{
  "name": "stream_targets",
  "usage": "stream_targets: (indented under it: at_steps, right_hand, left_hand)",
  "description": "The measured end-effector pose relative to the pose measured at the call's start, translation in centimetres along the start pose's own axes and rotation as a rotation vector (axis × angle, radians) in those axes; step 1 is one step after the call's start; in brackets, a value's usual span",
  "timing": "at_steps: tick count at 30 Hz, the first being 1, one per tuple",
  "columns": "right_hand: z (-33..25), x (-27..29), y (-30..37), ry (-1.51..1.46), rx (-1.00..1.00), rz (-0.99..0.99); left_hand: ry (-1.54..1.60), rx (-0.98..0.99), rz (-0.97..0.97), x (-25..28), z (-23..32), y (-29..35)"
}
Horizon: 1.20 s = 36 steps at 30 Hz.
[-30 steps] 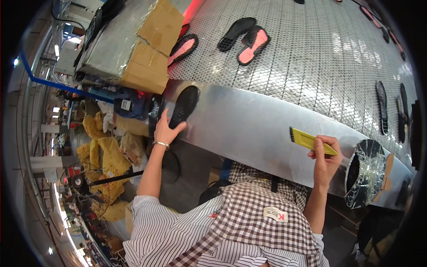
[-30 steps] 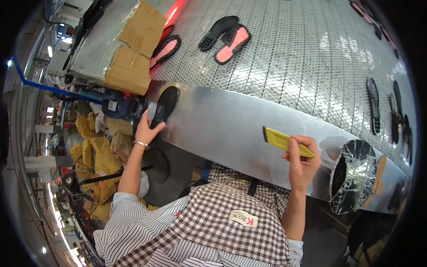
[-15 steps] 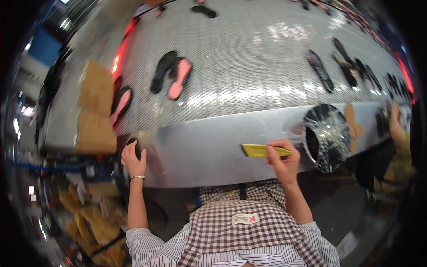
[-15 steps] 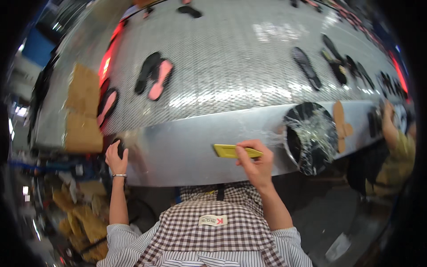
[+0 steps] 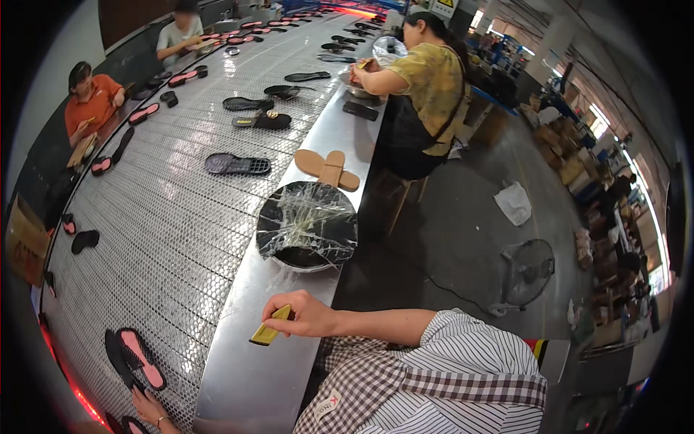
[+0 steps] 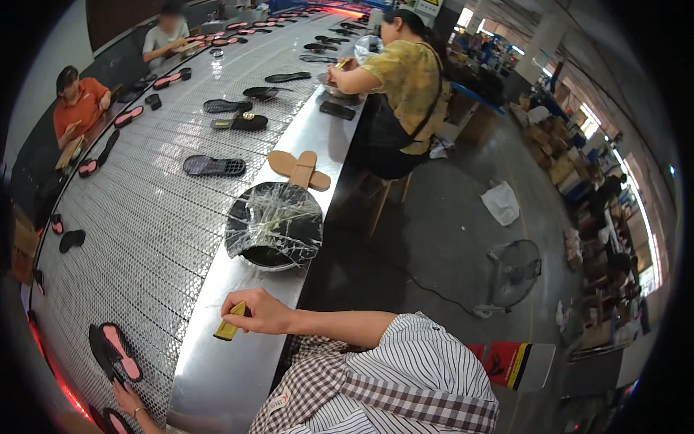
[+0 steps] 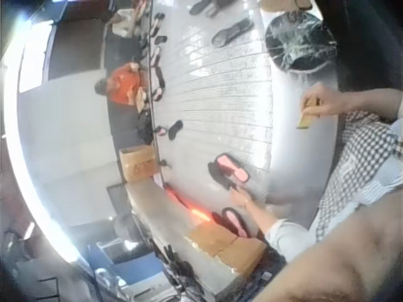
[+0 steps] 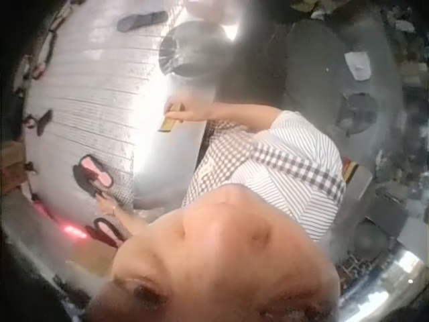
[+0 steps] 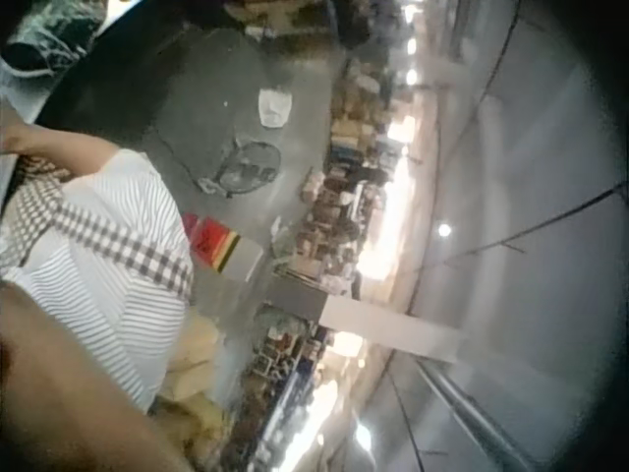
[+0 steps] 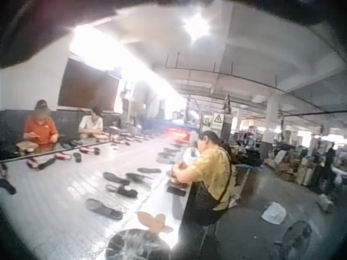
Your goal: The person applies adhesive to shoe soles by taking each sole from a conveyor belt, dipping a plastic scraper into glue, and spreading the glue across the surface of the sole.
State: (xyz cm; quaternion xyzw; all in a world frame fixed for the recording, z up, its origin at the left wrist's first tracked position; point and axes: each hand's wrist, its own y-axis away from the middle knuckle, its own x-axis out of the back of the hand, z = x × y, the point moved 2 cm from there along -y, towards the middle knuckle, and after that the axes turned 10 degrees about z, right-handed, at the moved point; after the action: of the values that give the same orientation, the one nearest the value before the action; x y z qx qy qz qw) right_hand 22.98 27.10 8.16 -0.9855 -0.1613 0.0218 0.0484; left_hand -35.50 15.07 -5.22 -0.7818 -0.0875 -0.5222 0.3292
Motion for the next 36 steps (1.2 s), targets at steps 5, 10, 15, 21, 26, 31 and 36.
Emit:
stream_targets:
  at_steps: [5, 10, 15, 21, 26, 31, 36]
  right_hand:
    - [-0.5, 0.5, -0.2, 0.026, 0.047, 0.013]
    - [-1.5, 0.8, 0.5, 0.022, 0.046, -0.054]
    - [-2.6, 1.9, 2.0, -0.067, 0.031, -0.03]
    - [-2.2, 6.0, 1.5, -0.05, 0.05, 0.122]
    - [-2.2, 9.9, -0.2, -0.002, 0.062, 0.458]
    - [-0.4, 11.6, -2.7, 0.274, 0.119, 0.472]
    - [1.7, 10.6, -4.7, 0.506, 0.227, 0.351]
  left_hand:
    - [-0.115, 0.184, -0.042, -0.1, -2.4, -0.7]
    - [0.187, 0.333, -0.09, -3.2, -7.2, -0.4]
    - [0.609, 0.396, 0.117, -0.2, -12.1, 0.4]
    - [1.507, 0.75, -0.043, 15.1, -3.7, 1.5]
    - [2.288, 0.657, -0.585, 25.9, 8.6, 4.8]
    - [2.596, 0.672, -0.633, 24.7, 19.8, 9.2]
    - [2.733, 0.66, -0.826, 24.3, 25.6, 10.3]
